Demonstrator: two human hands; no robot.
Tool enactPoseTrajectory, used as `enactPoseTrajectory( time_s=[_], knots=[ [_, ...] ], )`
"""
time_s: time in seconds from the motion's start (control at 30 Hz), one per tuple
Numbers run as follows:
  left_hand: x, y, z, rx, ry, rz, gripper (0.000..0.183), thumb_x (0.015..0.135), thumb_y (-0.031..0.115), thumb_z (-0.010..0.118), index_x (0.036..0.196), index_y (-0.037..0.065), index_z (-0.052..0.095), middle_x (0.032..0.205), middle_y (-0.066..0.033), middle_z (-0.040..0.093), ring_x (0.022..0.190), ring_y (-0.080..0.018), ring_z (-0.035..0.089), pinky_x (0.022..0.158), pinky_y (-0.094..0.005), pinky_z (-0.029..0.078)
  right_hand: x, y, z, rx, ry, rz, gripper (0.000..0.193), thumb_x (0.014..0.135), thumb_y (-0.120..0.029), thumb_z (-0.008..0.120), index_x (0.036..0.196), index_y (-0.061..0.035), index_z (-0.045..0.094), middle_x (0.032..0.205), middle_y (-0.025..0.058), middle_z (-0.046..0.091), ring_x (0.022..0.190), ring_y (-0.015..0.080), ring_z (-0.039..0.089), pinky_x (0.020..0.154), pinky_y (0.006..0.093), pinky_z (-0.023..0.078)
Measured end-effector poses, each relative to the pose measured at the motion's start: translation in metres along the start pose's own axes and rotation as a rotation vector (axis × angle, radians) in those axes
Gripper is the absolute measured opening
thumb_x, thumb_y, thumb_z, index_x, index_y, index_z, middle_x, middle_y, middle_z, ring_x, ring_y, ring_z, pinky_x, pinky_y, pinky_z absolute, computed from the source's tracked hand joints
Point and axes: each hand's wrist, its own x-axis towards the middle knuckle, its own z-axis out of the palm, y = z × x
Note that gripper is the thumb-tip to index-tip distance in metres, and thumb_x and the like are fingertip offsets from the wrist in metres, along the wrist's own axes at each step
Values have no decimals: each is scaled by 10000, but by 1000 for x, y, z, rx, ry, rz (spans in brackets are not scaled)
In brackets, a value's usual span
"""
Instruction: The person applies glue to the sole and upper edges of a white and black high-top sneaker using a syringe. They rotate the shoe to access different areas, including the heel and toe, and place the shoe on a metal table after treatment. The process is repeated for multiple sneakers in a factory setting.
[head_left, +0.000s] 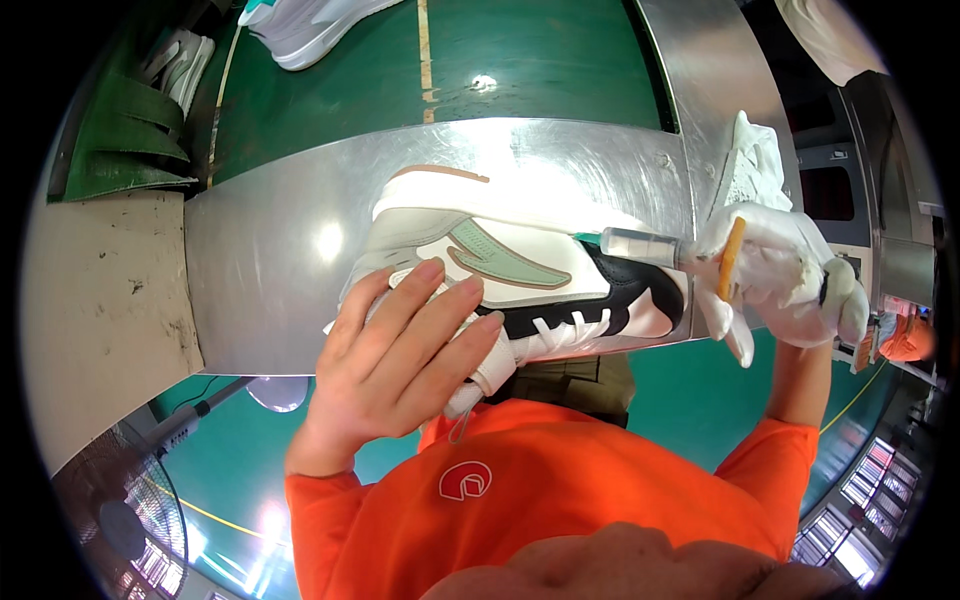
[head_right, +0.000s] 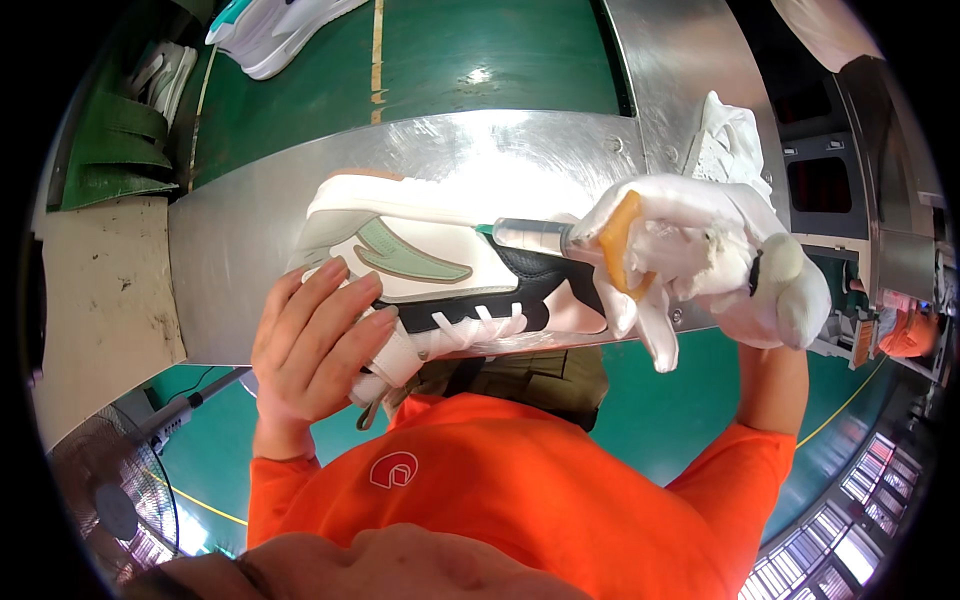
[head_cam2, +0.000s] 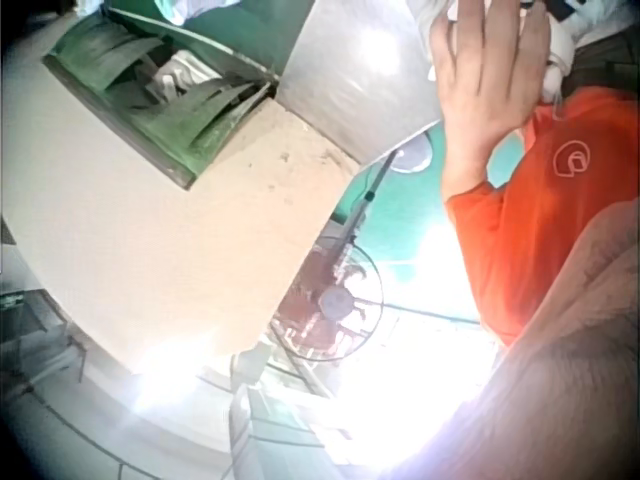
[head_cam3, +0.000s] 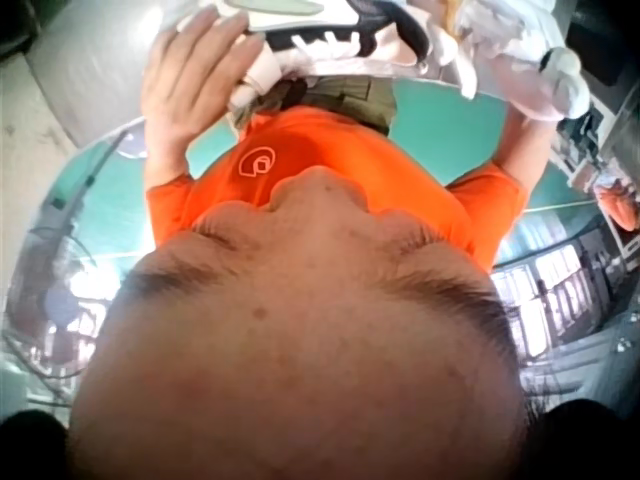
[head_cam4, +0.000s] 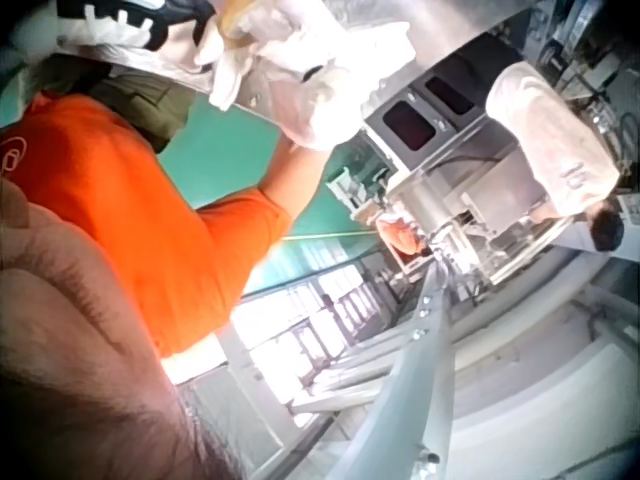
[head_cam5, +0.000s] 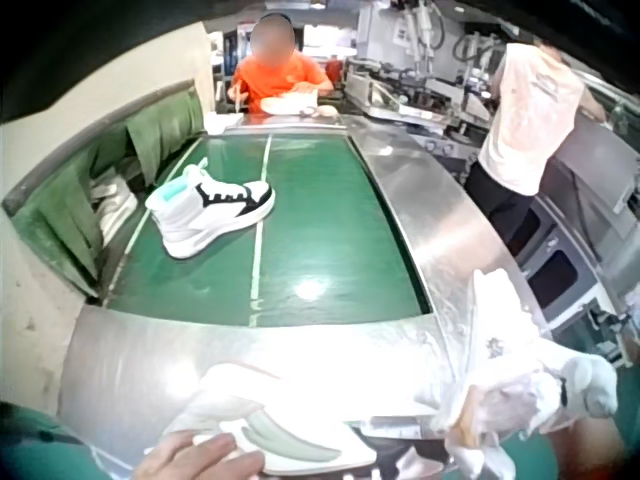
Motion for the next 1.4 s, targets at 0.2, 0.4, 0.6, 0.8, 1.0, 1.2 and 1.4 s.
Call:
enactPoseTrajectory(
  time_s=[0.2, 0.4, 0.6, 0.8, 1.0, 1.2, 1.4],
  knots=[
    [3, 3, -1, -15, -28, -38, 246, 764, 128, 668, 1003, 167, 712, 1141, -32, 669, 1105, -259, 615, 909, -406, 479, -18, 7, -9, 35, 48, -62, 1074, 530, -547, 841, 1180, 220, 462, 890, 226, 639, 578, 216, 624, 512, 254, 500],
    [10, 6, -4, 38, -41, -40, 236, 743, 113, 685, 976, 149, 695, 1115, -38, 680, 1110, -273, 619, 894, -421, 497, -37, 21, -22, 97, 87, -157, 1012, 560, -540, 815, 1158, 205, 481, 884, 217, 644, 581, 207, 622, 517, 248, 494],
    [22, 6, -9, 19, -85, -44, 283, 728, 159, 710, 1003, 98, 680, 1091, -82, 684, 1077, -312, 631, 883, -451, 496, -56, 41, -33, 155, 129, -246, 952, 589, -532, 789, 1137, 190, 500, 879, 208, 648, 585, 198, 620, 522, 242, 487],
    [41, 7, -8, -11, -109, -58, 310, 719, 198, 727, 990, 64, 659, 1060, -114, 689, 1041, -341, 641, 888, -471, 486, -74, 65, -45, 227, 165, -351, 893, 619, -525, 763, 1116, 175, 518, 874, 199, 653, 589, 189, 618, 527, 236, 481],
    [62, 4, -9, -20, -184, -47, 430, 659, 206, 765, 1022, 26, 621, 1053, -162, 676, 1032, -386, 636, 881, -459, 491, -86, 88, -53, 294, 185, -440, 836, 648, -518, 738, 1094, 160, 537, 869, 189, 658, 593, 181, 617, 532, 229, 474],
    [82, -7, -10, -77, -318, -34, 650, 542, 167, 806, 1136, 7, 597, 1133, -184, 654, 1112, -401, 602, 962, -460, 451, -92, 108, -60, 344, 209, -502, 781, 678, -510, 712, 1073, 145, 556, 864, 180, 663, 597, 172, 615, 537, 223, 468],
    [109, -13, -8, -102, -422, -75, 690, 513, 169, 803, 1148, -12, 602, 1155, -165, 650, 1093, -358, 611, 956, -423, 452, -92, 127, -65, 390, 241, -536, 730, 707, -503, 686, 1052, 131, 575, 858, 171, 667, 600, 163, 613, 543, 217, 461]
  ],
)
